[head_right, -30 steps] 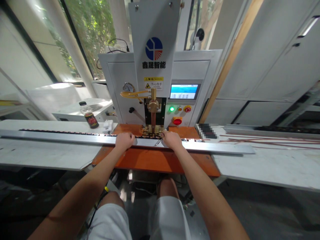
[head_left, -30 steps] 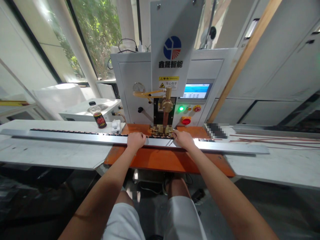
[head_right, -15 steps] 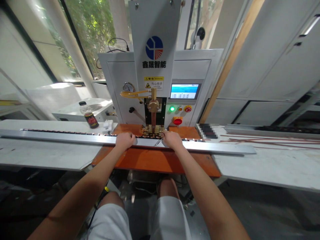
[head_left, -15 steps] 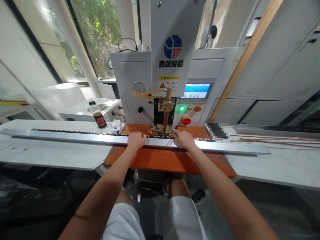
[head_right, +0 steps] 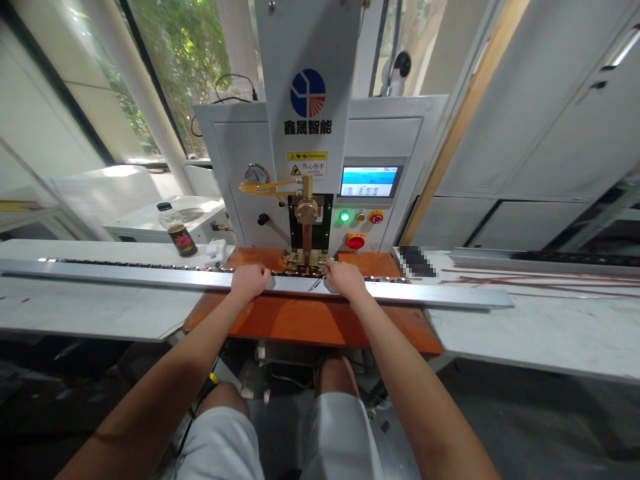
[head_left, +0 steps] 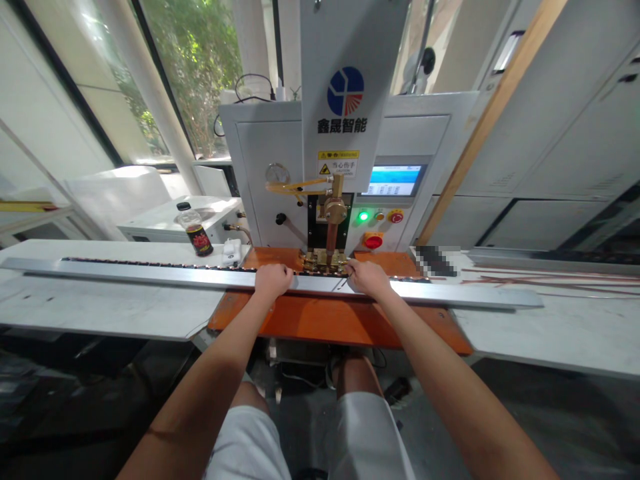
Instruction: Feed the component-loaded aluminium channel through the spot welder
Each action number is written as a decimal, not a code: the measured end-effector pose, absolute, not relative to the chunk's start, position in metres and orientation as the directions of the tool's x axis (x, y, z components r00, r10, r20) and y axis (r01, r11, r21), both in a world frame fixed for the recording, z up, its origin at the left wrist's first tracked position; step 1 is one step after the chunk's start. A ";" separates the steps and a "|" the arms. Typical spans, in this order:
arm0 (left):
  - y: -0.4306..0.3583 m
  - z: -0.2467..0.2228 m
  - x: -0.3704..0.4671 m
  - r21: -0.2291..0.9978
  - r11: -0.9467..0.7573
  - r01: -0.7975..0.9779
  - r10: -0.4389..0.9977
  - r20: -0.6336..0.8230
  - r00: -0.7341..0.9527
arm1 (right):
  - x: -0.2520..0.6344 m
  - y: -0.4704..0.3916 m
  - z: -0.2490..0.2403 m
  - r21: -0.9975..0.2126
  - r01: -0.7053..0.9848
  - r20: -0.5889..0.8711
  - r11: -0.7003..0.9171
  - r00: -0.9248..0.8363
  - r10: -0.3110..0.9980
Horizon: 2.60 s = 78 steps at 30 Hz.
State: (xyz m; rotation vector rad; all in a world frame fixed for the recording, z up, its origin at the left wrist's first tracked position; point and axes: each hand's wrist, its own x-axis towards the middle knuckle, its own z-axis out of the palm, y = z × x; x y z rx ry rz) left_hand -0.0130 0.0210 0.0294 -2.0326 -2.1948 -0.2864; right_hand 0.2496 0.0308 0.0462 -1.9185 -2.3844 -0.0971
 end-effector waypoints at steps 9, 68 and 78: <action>0.017 0.028 -0.012 0.041 0.064 0.997 0.958 0.278 -0.073 | 0.251 0.028 0.045 -0.012 0.975 0.107 0.220 -0.218 0.970; 0.014 0.027 0.002 0.059 0.047 0.997 0.947 0.315 -0.063 | 0.260 0.026 0.042 0.032 0.985 0.114 0.172 -0.175 0.978; 0.013 0.025 0.001 0.068 0.041 0.997 0.936 0.345 -0.062 | 0.260 0.024 0.043 0.039 0.986 0.116 0.159 -0.163 0.980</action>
